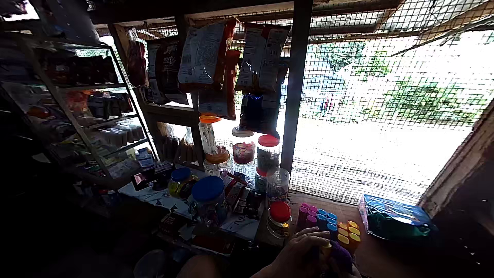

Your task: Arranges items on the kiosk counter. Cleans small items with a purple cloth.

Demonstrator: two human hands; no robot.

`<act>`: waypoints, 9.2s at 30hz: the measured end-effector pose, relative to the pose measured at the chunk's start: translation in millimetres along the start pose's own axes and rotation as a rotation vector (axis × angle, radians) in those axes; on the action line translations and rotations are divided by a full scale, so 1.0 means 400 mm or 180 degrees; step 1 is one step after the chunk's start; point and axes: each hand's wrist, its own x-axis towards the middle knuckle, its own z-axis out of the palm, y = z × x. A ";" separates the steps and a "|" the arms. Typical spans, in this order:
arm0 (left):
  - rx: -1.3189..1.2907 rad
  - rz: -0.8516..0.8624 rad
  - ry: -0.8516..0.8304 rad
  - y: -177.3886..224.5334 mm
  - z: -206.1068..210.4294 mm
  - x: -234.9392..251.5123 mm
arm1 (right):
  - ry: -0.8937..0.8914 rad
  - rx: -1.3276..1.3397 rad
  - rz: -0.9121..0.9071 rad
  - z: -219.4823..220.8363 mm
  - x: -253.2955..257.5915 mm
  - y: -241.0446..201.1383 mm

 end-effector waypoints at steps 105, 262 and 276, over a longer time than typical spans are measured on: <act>0.0269 0.0048 0.0147 -0.062 -0.068 -0.032 | 0.0070 -0.0777 -0.0198 0.026 0.040 0.032; 0.1159 -0.1196 0.0082 0.099 -0.201 0.243 | -0.1305 -0.2227 -0.0239 -0.044 0.072 -0.012; 0.0336 -0.1701 0.0077 0.075 -0.092 0.028 | -0.0555 -0.1106 0.0158 0.011 0.048 0.044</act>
